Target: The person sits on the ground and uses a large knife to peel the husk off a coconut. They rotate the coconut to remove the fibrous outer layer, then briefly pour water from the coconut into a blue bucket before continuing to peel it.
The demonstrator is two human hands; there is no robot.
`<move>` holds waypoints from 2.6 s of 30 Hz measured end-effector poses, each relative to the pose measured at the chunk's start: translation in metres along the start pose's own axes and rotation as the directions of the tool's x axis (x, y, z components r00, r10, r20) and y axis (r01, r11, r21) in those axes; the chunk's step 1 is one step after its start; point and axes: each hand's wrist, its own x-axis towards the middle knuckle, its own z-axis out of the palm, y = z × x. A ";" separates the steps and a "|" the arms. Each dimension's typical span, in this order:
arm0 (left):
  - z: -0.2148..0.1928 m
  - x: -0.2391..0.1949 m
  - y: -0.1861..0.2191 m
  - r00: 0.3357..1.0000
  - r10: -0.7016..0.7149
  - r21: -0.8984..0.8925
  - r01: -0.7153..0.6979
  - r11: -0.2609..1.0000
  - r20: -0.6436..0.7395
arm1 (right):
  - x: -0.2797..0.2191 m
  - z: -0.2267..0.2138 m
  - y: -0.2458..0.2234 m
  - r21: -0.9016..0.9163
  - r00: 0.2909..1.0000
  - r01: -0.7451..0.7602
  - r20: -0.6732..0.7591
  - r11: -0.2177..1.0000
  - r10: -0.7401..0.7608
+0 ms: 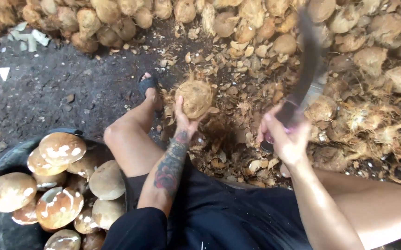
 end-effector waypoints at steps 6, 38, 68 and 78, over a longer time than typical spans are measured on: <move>-0.054 0.051 -0.021 0.943 0.331 0.452 -0.279 0.847 -0.037 | -0.041 -0.022 0.029 0.137 0.994 0.056 0.081 0.989 -0.067; 0.008 -0.027 -0.007 0.924 -0.239 -0.083 0.275 0.958 0.300 | -0.120 -0.009 0.170 -0.597 0.434 -0.752 -0.129 0.280 0.892; -0.134 0.069 -0.086 0.817 -0.576 0.500 0.495 0.711 0.010 | -0.046 0.060 0.162 -0.434 0.885 -0.031 0.407 0.900 0.227; -0.084 0.011 -0.078 0.801 -0.599 0.482 0.527 0.699 -0.008 | -0.040 0.078 0.126 -0.486 0.921 0.163 0.386 0.859 0.044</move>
